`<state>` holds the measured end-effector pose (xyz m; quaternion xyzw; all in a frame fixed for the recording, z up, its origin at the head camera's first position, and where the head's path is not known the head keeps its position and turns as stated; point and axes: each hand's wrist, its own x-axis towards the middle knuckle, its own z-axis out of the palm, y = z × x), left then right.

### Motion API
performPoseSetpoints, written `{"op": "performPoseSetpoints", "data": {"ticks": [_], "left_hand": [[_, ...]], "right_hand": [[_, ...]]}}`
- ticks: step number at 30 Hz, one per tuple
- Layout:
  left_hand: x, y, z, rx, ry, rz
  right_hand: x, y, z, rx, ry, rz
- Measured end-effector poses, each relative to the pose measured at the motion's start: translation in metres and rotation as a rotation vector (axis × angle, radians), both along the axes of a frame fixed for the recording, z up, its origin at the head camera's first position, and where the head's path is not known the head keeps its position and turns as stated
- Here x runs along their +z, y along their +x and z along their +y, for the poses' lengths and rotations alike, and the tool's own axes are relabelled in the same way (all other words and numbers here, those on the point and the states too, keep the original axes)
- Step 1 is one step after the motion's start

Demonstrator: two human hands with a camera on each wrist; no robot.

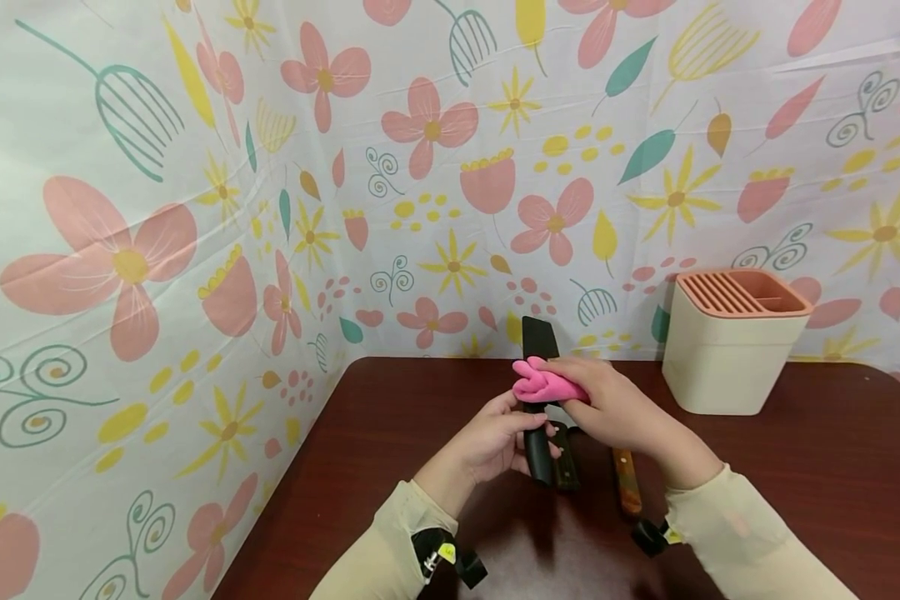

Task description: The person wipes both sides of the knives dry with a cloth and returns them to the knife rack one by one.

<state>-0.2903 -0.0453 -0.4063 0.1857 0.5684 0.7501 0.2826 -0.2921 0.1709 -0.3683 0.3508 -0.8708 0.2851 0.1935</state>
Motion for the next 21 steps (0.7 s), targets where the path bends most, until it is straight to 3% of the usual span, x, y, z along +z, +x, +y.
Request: {"op": "performPoseSetpoints", "data": {"ticks": [7,21], "left_hand": [[-0.001,-0.001,0.001,0.004,-0.006,-0.010],[-0.004,0.001,0.004,-0.005,-0.023,-0.007]], "right_hand": [[-0.004,0.002,0.002,0.011,-0.004,-0.013],[-0.017,0.014,0.004,0.008,-0.032,0.050]]}}
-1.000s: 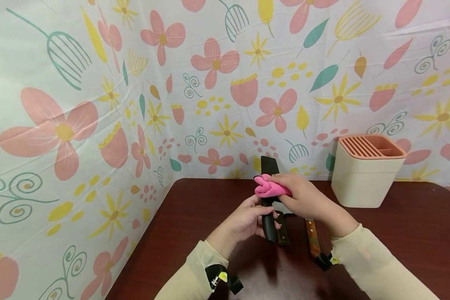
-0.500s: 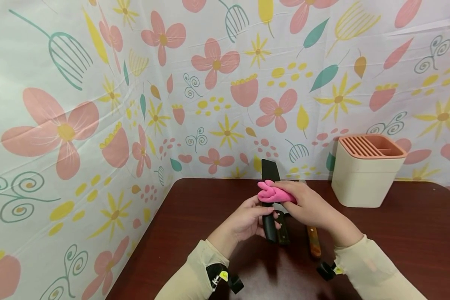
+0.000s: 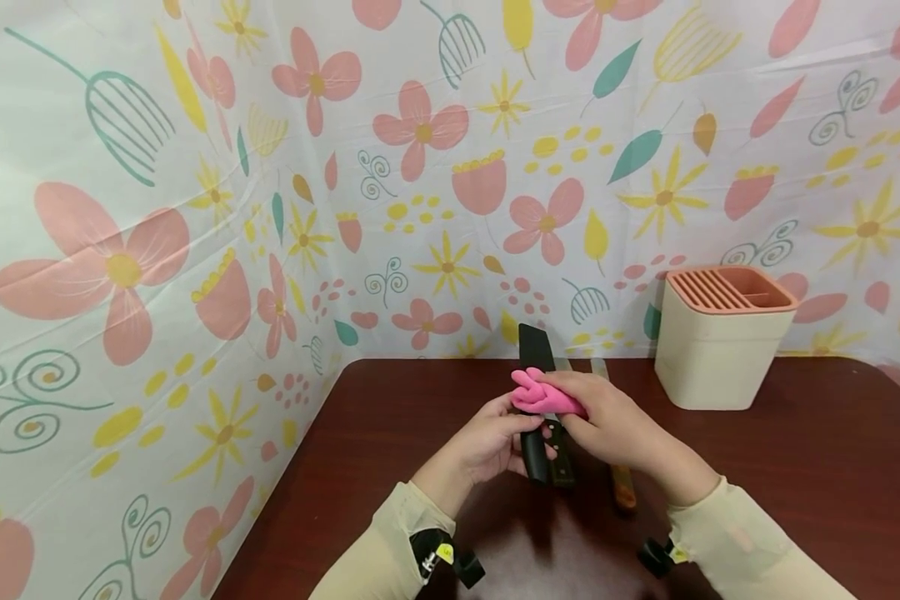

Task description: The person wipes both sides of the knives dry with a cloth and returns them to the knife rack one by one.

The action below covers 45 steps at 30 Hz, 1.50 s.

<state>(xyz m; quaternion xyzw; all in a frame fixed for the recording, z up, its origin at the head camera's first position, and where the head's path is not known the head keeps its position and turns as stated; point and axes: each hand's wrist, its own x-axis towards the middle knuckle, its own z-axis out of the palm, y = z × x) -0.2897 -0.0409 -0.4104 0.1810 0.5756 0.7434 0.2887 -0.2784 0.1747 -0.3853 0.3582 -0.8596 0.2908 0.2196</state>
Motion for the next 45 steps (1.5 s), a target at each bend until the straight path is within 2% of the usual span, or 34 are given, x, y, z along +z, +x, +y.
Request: {"op": "performPoseSetpoints", "data": {"ticks": [6,13,16,26,30,33,37,41,45], "left_hand": [[-0.001,0.001,0.000,0.003,-0.006,-0.006],[0.002,0.002,-0.002,-0.005,-0.002,0.013],[0.003,0.001,-0.003,-0.004,0.002,0.015],[0.008,0.000,-0.004,0.010,0.013,0.032],[0.010,0.000,-0.003,0.006,0.019,0.035],[0.010,0.001,-0.006,0.004,0.021,0.038],[0.011,0.000,-0.005,-0.002,0.024,0.047],[0.011,0.000,-0.004,-0.004,0.027,0.049],[0.010,0.001,-0.004,-0.005,0.029,0.046]], "right_hand": [[-0.001,0.002,0.001,-0.014,-0.008,-0.013],[0.007,0.007,0.005,-0.017,-0.054,-0.137],[0.011,0.009,0.008,-0.039,-0.062,-0.162],[0.025,0.010,0.024,-0.066,-0.138,-0.177],[0.038,0.008,0.029,-0.076,-0.151,-0.128],[0.051,0.000,0.026,-0.096,-0.130,-0.072],[0.080,-0.013,0.027,-0.124,-0.045,-0.019],[0.109,-0.035,0.024,-0.109,0.025,-0.061],[0.124,-0.061,0.021,-0.139,0.092,-0.154]]}}
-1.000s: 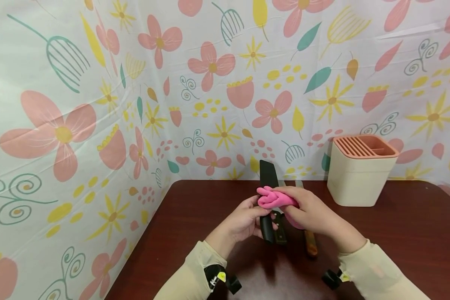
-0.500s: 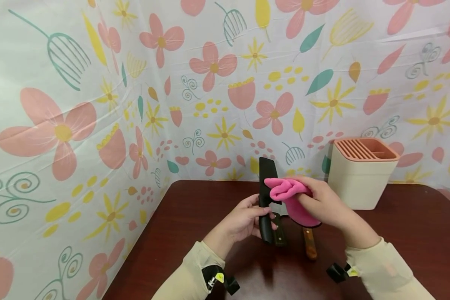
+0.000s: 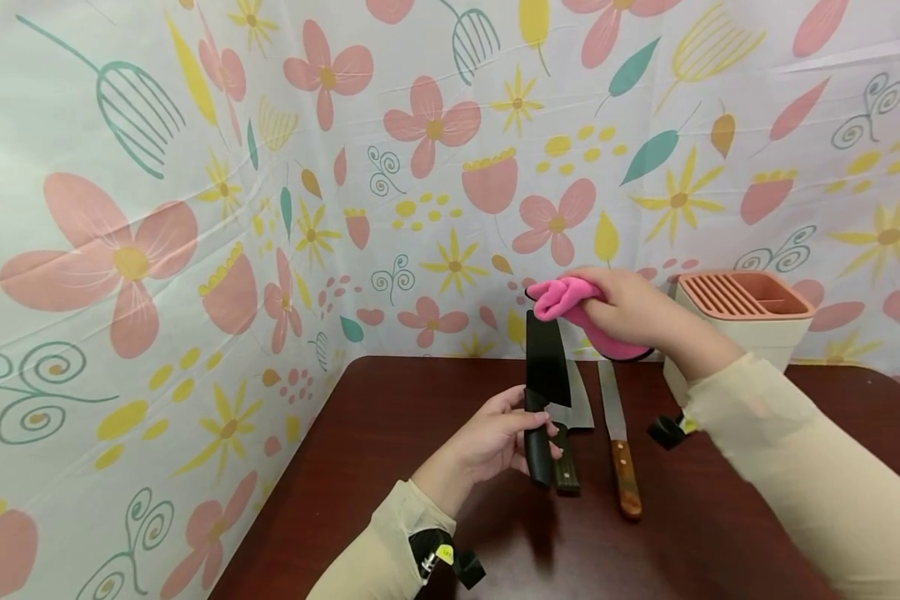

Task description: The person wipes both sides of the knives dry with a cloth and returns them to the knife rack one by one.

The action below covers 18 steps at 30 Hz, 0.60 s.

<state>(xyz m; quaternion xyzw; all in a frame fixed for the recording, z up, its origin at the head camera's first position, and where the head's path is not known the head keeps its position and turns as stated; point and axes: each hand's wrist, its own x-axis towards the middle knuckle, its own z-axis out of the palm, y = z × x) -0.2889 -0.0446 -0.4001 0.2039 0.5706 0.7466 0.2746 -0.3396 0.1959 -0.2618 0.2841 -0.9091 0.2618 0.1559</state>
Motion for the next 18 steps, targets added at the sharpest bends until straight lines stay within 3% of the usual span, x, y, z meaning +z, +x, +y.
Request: {"op": "performPoseSetpoints", "data": {"ticks": [6,11,14,18], "left_hand": [[-0.001,0.000,0.001,-0.003,0.002,-0.002],[-0.002,0.000,0.001,-0.011,0.000,-0.004],[-0.001,0.000,0.000,-0.017,-0.005,-0.001],[0.000,0.000,-0.001,-0.022,-0.012,0.000]], "right_hand": [[-0.008,-0.034,-0.007,-0.074,0.081,-0.053],[-0.030,-0.057,-0.014,-0.121,0.076,-0.010],[-0.042,-0.066,-0.019,-0.137,0.088,0.016],[-0.051,-0.069,-0.026,-0.154,0.103,-0.017]]}}
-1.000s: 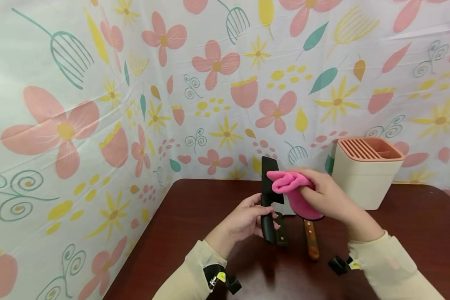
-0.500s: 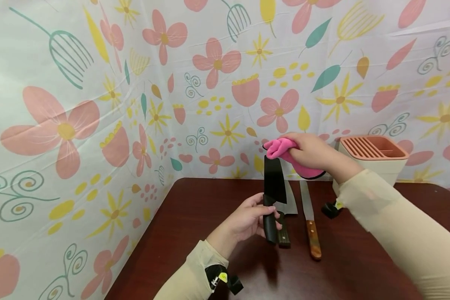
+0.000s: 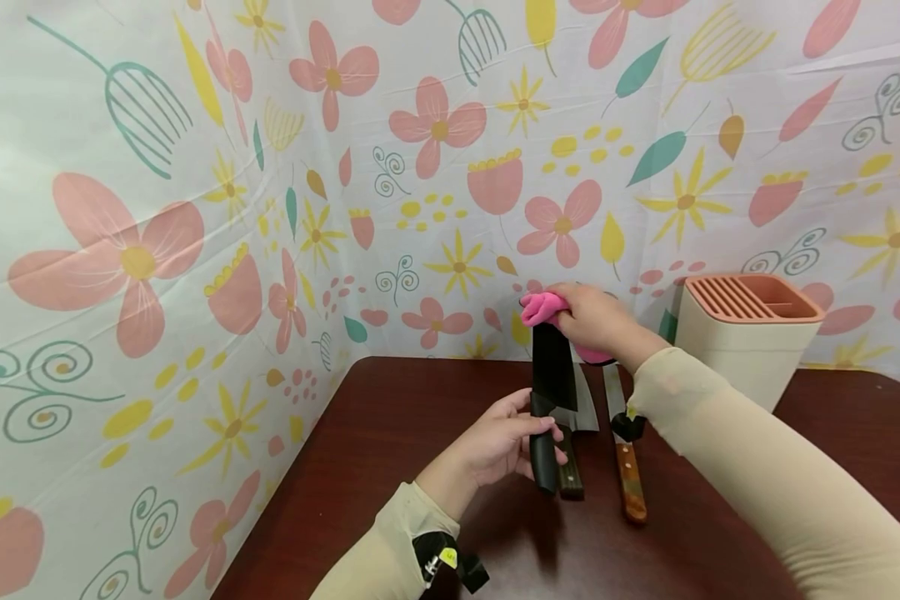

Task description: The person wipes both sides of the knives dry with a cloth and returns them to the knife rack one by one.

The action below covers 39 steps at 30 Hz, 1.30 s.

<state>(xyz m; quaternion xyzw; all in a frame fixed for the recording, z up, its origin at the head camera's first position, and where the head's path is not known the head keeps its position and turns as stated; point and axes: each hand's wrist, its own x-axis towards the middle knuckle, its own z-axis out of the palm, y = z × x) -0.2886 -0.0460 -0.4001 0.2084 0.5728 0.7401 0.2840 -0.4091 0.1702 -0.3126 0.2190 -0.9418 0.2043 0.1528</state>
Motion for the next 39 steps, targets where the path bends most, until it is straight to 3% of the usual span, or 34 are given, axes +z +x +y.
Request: {"op": "performPoseSetpoints", "data": {"ticks": [15,33,39], "left_hand": [[-0.001,-0.003,-0.004,0.000,0.005,-0.013],[0.003,-0.004,-0.004,0.000,0.001,-0.014],[0.002,-0.002,-0.003,0.011,0.006,-0.017]], "right_hand": [[-0.010,0.014,-0.011,0.018,-0.001,-0.018],[-0.018,0.059,-0.007,0.136,0.047,0.082],[-0.025,0.074,-0.008,0.166,0.003,0.075]]}}
